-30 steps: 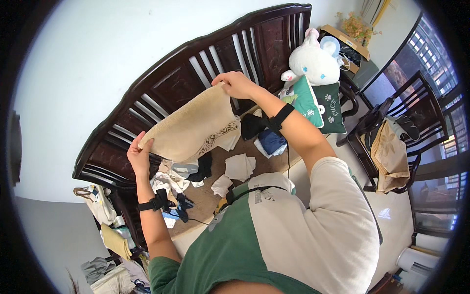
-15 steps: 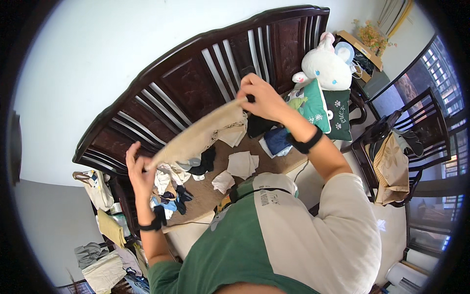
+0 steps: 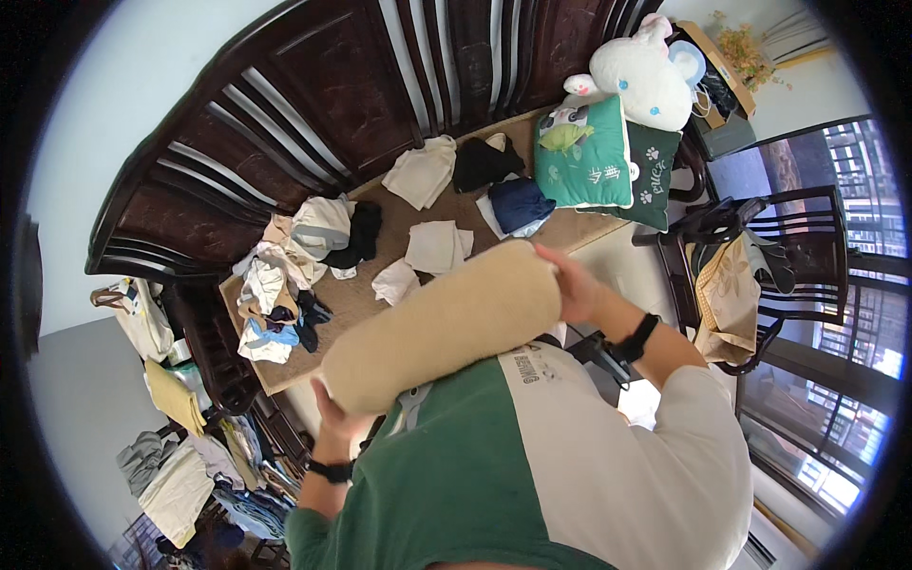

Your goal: The person folds several items of clothing and undergarments by hand on a padded surface, including a patterned light-colored garment, blue and black items, and several white and tan undergarments.

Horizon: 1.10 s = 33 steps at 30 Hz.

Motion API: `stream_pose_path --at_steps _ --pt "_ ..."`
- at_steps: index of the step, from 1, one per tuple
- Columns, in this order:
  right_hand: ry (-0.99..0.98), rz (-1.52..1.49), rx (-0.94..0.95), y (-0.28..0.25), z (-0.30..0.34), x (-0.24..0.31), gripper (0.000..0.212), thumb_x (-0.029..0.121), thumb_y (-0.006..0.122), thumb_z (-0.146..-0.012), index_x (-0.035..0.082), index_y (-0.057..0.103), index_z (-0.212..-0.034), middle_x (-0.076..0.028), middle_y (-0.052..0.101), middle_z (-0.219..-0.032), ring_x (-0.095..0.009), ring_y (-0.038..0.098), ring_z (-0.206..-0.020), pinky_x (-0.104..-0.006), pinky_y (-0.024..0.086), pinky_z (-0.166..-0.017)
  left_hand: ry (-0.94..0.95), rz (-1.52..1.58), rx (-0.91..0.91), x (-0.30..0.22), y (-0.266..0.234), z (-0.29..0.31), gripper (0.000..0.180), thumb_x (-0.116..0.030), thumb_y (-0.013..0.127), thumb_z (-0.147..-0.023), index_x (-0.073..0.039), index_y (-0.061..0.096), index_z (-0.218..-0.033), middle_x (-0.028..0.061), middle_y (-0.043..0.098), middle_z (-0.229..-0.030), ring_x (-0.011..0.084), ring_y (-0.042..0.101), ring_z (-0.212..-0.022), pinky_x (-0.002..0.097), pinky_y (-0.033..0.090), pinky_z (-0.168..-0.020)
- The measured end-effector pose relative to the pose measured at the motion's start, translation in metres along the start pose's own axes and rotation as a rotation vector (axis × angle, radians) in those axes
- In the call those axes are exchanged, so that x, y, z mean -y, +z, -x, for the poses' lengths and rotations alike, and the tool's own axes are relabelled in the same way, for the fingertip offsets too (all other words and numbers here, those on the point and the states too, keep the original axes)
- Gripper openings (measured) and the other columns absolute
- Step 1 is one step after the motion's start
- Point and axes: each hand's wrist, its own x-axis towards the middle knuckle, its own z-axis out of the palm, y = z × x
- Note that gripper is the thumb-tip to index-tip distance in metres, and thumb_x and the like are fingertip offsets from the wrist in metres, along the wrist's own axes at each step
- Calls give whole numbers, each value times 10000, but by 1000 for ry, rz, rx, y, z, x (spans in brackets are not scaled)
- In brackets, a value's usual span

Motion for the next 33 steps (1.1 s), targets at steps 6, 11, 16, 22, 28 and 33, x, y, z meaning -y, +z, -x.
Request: stream_pose_path --at_steps 6,11,16,22,28,33 --pt "-1 502 -215 5 -2 -23 500 419 500 -961 27 531 -1270 -97 598 -1234 -198 587 -1105 -355 449 -962 155 -428 -231 21 18 -2 514 -369 558 -956 -8 459 -1310 65 565 -1262 109 533 -1119 260 404 -943" --pt "-101 774 -331 18 -40 -8 451 355 541 -957 13 540 -1252 -78 635 -1123 -140 590 -1040 -304 481 -880 329 -364 -443 10 16 -28 446 -359 522 -976 8 529 -1230 84 627 -1130 147 619 -971 277 506 -804" --pt "-22 1348 -192 -3 -38 -26 443 312 617 -906 -26 576 -1191 -116 641 -1108 -180 608 -961 -330 497 -827 307 -773 -582 62 -25 -7 379 -361 650 -893 3 627 -996 24 646 -832 96 566 -722 295 475 -624" --pt "-1001 2089 63 38 -42 -36 553 90 678 -776 -15 484 -1283 -240 620 -1129 -346 610 -1053 -371 484 -899 520 -1066 -675 51 29 20 491 -111 651 -789 -44 463 -1238 83 505 -787 243 536 -706 335 458 -702" --pt "112 2111 650 52 -62 0 799 16 562 -724 43 256 -1461 -257 482 -1334 -358 482 -1245 -359 389 -1026 841 -941 -860 75 31 39 488 -36 574 -769 -112 492 -1244 110 457 -1022 213 507 -743 329 456 -676" --pt "206 2022 909 72 -83 -3 825 80 571 -725 59 239 -1480 -229 494 -1338 -336 529 -1188 -362 413 -985 612 -929 -599 148 -27 40 259 -104 584 -793 -83 653 -1042 107 610 -1005 194 578 -849 332 475 -732"
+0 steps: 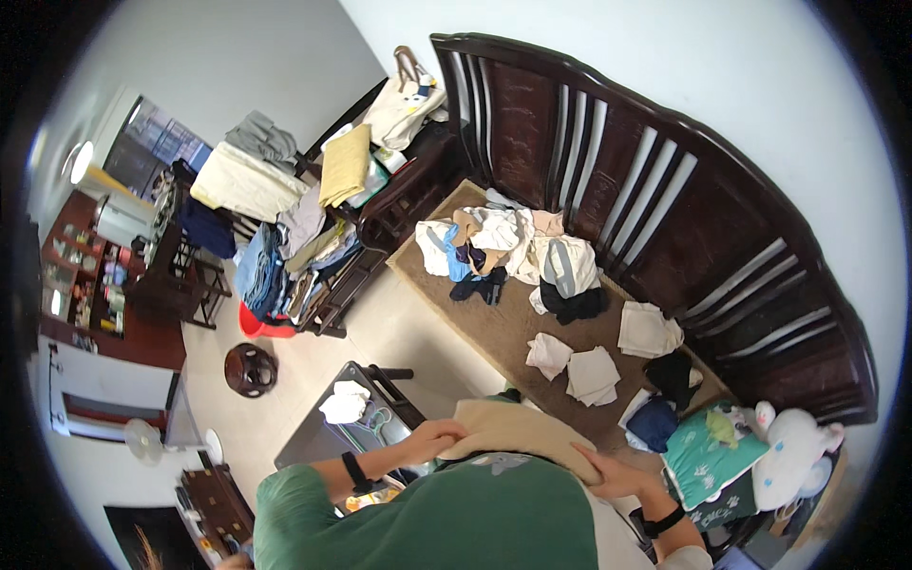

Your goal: The person folds several items of clothing and undergarments by hand on a padded surface, including a patterned light-colored garment, blue and black items, and several white and tan undergarments.

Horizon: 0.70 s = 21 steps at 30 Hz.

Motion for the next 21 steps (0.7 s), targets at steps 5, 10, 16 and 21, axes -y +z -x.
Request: stream_pose_path --at_steps 5,10,16,21 --pt "133 -214 -26 14 -29 -102 504 143 642 -848 31 503 -1319 -102 621 -1187 -180 584 -1062 -280 444 -911 54 -79 -14 -38 -17 35 247 -185 711 -781 -68 666 -994 100 646 -939 230 599 -859 338 477 -755" --pt "288 -368 -106 -35 -77 -25 272 59 633 -853 17 654 -1120 2 658 -1014 -71 559 -921 -247 460 -794 -94 -12 -346 -1 -45 32 305 -161 772 -786 -19 650 -1027 48 670 -906 121 608 -869 305 505 -773" --pt "86 -548 -357 -58 -223 46 367 258 596 -941 23 574 -1221 -9 658 -1000 -90 594 -877 -247 498 -750 71 265 -606 18 -215 -56 283 -206 545 -975 -11 519 -1179 20 620 -1034 98 549 -921 267 471 -815" --pt "75 -920 -412 -78 -433 111 394 317 507 -986 56 484 -1280 -26 621 -1108 -116 624 -960 -296 557 -764 84 -345 -956 4 -428 -118 352 -321 542 -951 8 531 -1076 222 603 -665 410 610 -629 429 468 -566"
